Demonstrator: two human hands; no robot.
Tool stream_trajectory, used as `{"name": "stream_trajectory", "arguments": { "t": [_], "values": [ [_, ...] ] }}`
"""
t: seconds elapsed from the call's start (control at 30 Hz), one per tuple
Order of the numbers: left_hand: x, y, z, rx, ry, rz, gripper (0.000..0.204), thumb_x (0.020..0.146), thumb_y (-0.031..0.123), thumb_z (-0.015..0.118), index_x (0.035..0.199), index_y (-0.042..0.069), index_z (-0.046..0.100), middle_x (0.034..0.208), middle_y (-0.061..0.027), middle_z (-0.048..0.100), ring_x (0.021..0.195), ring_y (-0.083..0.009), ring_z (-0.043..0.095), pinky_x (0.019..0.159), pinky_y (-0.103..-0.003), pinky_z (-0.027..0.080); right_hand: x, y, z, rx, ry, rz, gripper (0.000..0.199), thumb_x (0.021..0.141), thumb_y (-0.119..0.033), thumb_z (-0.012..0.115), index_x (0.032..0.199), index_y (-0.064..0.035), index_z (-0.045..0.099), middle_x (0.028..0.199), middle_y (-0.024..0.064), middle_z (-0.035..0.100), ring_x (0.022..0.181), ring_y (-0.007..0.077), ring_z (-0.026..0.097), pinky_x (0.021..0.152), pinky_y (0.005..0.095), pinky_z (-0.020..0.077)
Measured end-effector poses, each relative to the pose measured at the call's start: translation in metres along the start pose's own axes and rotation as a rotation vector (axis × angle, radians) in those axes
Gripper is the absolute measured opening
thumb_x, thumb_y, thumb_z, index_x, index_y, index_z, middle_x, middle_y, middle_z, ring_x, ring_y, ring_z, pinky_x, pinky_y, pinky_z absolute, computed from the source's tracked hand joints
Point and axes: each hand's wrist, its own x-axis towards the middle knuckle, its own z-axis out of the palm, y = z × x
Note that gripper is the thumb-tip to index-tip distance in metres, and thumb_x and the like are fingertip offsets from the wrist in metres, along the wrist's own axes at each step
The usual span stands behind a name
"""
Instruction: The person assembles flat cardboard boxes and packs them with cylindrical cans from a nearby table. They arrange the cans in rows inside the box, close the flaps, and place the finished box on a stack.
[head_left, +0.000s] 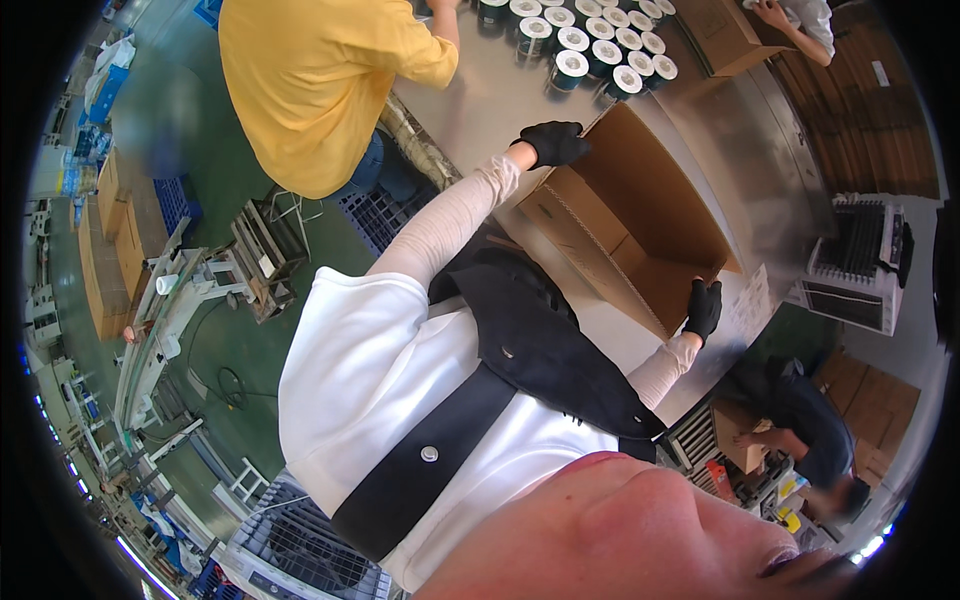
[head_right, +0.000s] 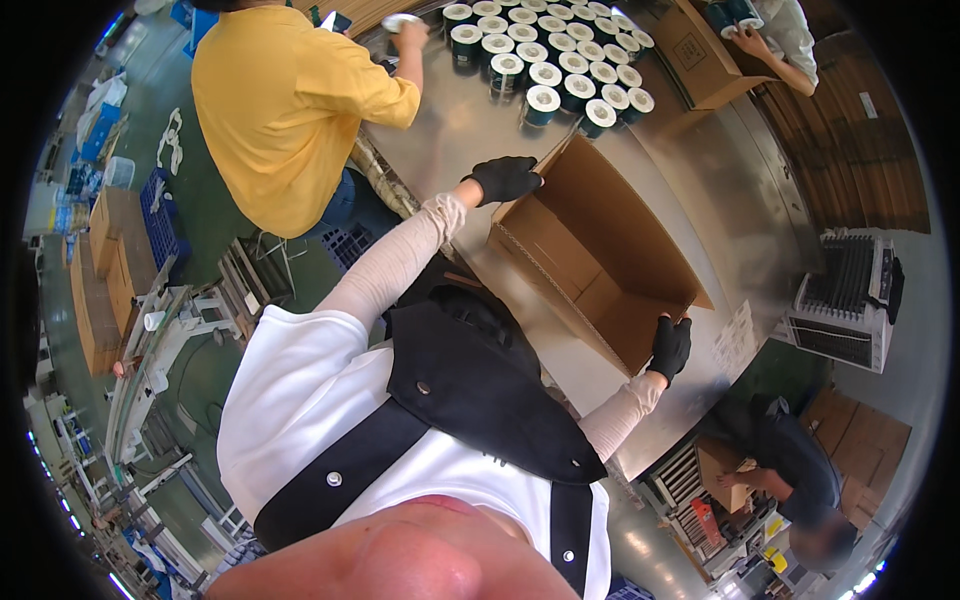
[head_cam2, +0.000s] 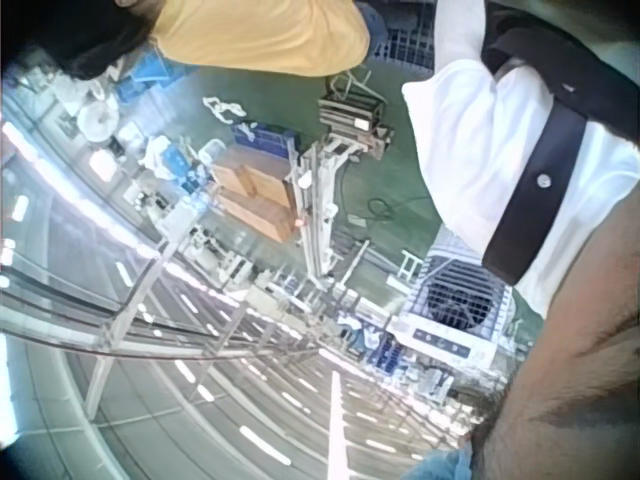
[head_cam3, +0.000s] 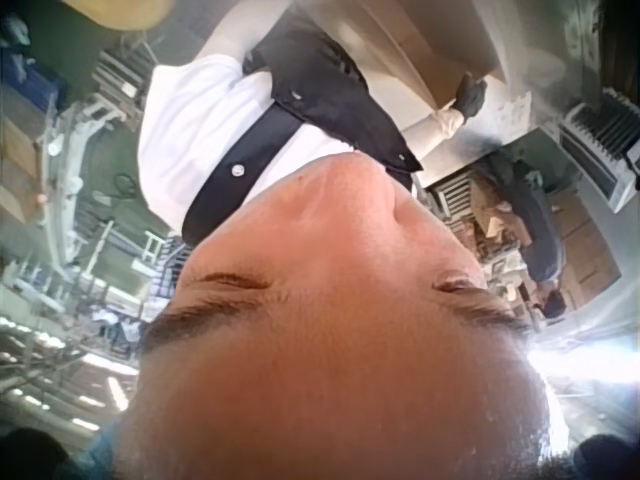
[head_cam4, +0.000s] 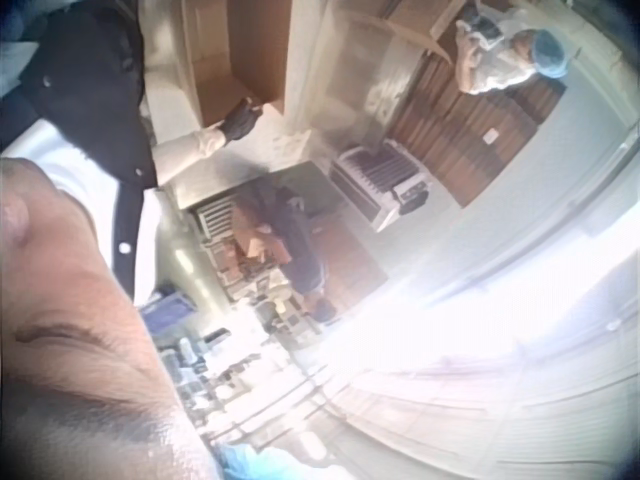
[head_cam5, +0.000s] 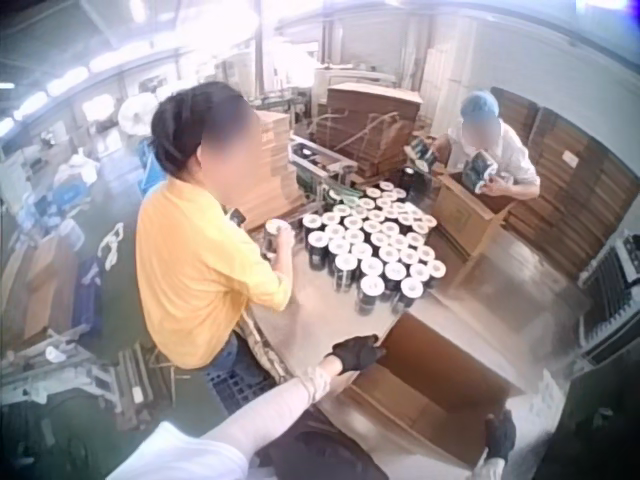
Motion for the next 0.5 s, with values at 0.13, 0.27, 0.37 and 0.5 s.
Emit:
{"name": "stream_trajectory", "arguments": {
  "t": [0.13,0.27,0.37,0.5],
  "values": [
    [-0.0012,0.0007,-0.0011,0.004,-0.002,-0.005,0.051,0.084,0.044,0.046,0.116,0.005,0.053,0.114,-0.0190,0.058,0.106,-0.0344,0.055,0.090,-0.043,0.042,-0.0030,-0.0018,-0.0016,0.005,-0.013,0.020,0.052,0.078,-0.036,0.055,0.120,-0.0052,0.050,0.107,0.0223,0.061,0.101,0.0386,0.057,0.083,0.0429,0.0450],
    [-0.0028,-0.0004,-0.0004,-0.004,0.003,0.004,0.050,0.084,0.044,0.047,0.113,0.004,0.054,0.112,-0.0204,0.058,0.105,-0.0352,0.055,0.089,-0.043,0.042,-0.0049,-0.0019,-0.0016,0.008,-0.011,0.029,0.055,0.078,-0.038,0.054,0.122,-0.0055,0.049,0.108,0.0235,0.060,0.103,0.0388,0.056,0.085,0.0428,0.0443],
    [-0.0053,0.0017,-0.0014,-0.019,0.017,0.019,0.049,0.083,0.041,0.047,0.111,0.002,0.055,0.111,-0.0219,0.058,0.104,-0.0363,0.056,0.089,-0.043,0.042,-0.0023,0.0029,-0.0009,0.004,-0.010,0.036,0.057,0.078,-0.039,0.054,0.124,-0.0055,0.048,0.110,0.0238,0.060,0.104,0.0390,0.056,0.086,0.0427,0.0440],
    [-0.0009,-0.0024,0.0011,-0.017,0.012,0.011,0.048,0.082,0.040,0.047,0.110,0.002,0.056,0.110,-0.0224,0.059,0.104,-0.0368,0.056,0.090,-0.042,0.042,-0.0012,0.0009,0.0007,-0.032,-0.025,0.069,0.059,0.078,-0.041,0.054,0.125,-0.0057,0.047,0.110,0.0237,0.060,0.104,0.0388,0.056,0.086,0.0426,0.0440]
  ]
}}
